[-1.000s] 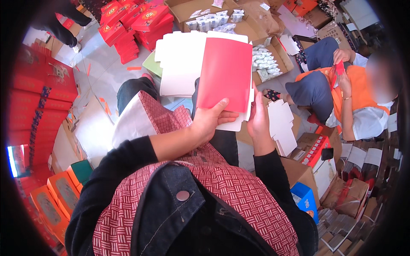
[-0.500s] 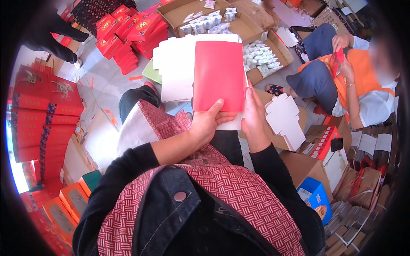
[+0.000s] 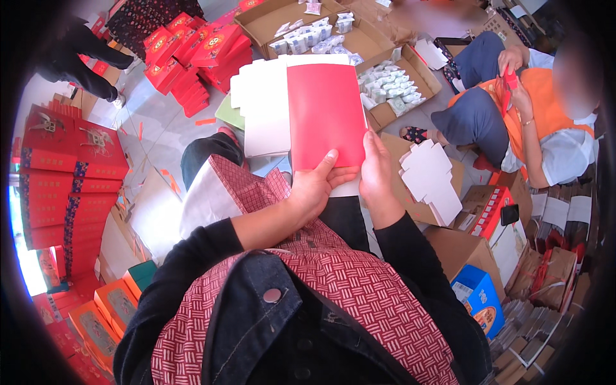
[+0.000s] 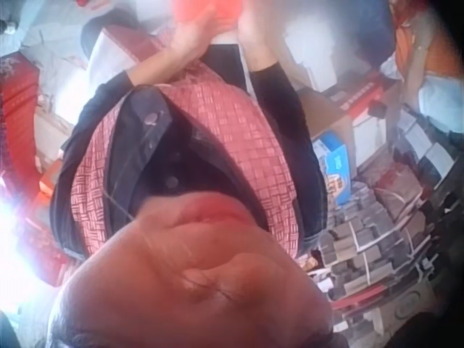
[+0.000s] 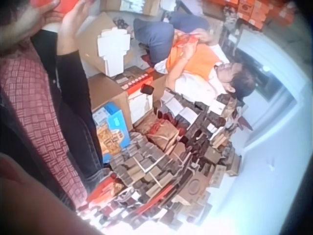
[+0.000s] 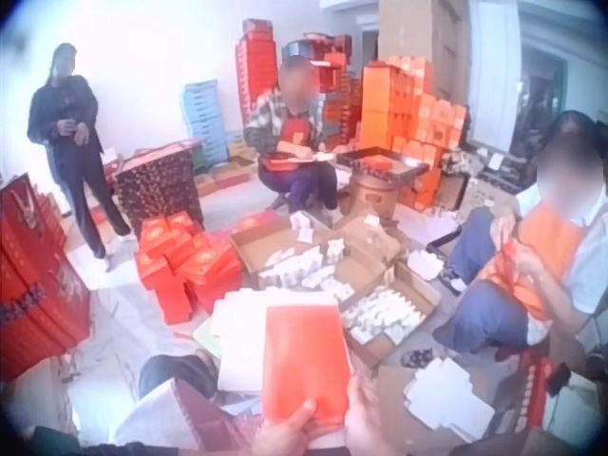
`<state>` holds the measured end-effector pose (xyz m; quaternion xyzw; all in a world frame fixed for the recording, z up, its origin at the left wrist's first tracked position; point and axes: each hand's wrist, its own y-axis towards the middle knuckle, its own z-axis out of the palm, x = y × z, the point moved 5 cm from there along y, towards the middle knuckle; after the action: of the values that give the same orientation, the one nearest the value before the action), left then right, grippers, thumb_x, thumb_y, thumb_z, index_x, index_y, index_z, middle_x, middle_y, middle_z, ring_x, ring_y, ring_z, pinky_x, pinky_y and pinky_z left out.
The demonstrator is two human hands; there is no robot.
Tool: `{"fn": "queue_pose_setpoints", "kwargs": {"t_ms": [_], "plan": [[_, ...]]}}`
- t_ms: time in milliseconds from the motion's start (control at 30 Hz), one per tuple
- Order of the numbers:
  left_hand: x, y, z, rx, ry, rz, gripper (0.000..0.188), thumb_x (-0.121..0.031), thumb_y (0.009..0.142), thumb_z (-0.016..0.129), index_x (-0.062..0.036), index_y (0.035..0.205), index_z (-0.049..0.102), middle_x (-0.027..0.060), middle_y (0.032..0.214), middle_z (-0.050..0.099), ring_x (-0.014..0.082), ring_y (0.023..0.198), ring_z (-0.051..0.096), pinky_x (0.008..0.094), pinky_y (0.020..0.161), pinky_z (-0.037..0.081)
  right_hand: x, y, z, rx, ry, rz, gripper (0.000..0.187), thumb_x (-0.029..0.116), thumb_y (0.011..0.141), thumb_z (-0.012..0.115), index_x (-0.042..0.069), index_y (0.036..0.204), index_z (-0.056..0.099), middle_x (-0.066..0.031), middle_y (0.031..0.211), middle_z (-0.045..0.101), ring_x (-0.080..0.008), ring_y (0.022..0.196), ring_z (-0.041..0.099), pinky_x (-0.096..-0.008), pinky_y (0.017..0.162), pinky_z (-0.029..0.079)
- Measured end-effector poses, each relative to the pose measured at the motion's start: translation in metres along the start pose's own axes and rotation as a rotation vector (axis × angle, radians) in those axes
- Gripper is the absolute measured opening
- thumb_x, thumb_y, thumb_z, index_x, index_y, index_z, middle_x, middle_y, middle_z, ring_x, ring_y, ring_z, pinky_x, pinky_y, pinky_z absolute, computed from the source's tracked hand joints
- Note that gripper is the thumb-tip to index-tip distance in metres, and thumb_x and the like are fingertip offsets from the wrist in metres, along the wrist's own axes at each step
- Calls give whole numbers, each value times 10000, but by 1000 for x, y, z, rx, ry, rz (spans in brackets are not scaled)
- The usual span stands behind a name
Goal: The person folds red and white paper sheets into small boxes by hand, then places the finished boxes into a pile on the floor. The person repeats this process continuously.
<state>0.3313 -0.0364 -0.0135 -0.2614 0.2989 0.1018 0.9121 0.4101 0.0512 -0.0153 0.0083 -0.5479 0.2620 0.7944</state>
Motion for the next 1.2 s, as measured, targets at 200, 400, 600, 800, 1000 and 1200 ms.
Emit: {"fn": "queue_pose_setpoints", "kwargs": {"t_ms": [200,400,600,800,1000,1200], "plan": [[-1,-1,1,-35,-4,-2,302,-118,932,494,7,1198,423,175,1062,576,296,851,643,362,740,560,14,-15,2,200,16,-167,484,220,979,364,-30,1385,285,-137,1403,360,-190,1274,364,-301,1055,270],[1,-4,1,-66,25,-9,296,-107,931,491,-15,1202,411,160,1043,582,277,826,647,349,709,565,12,-31,4,191,-224,-235,486,188,979,366,-44,1390,252,-138,1429,317,-178,1295,328,-299,1062,255],[-1,-4,7,-41,61,25,281,-99,928,494,-27,1188,416,143,1035,584,256,813,651,339,696,569,7,-26,-14,49,-210,-337,393,110,951,436,-32,1317,415,-135,1324,459,-188,1177,471,-298,970,379],[1,-2,3,-44,51,20,287,-89,930,487,-23,1198,411,149,1033,587,252,792,654,343,692,574,13,-28,-12,-13,-649,-539,378,97,917,504,-7,1279,477,-152,1241,521,-196,1078,541,-294,885,442],[3,-1,3,-39,58,22,301,-79,937,463,-8,1221,395,164,1040,584,267,783,656,345,697,576,31,-37,3,39,-667,-592,391,6,876,529,-45,1260,478,-138,1235,529,-175,1069,544,-252,838,465],[13,-29,1,241,61,-341,227,-125,934,496,30,1099,509,164,948,625,257,801,659,340,686,566,14,-21,-10,54,-322,-373,493,-9,862,517,-38,1333,376,-150,1274,481,-170,1101,516,-282,920,421]]}}
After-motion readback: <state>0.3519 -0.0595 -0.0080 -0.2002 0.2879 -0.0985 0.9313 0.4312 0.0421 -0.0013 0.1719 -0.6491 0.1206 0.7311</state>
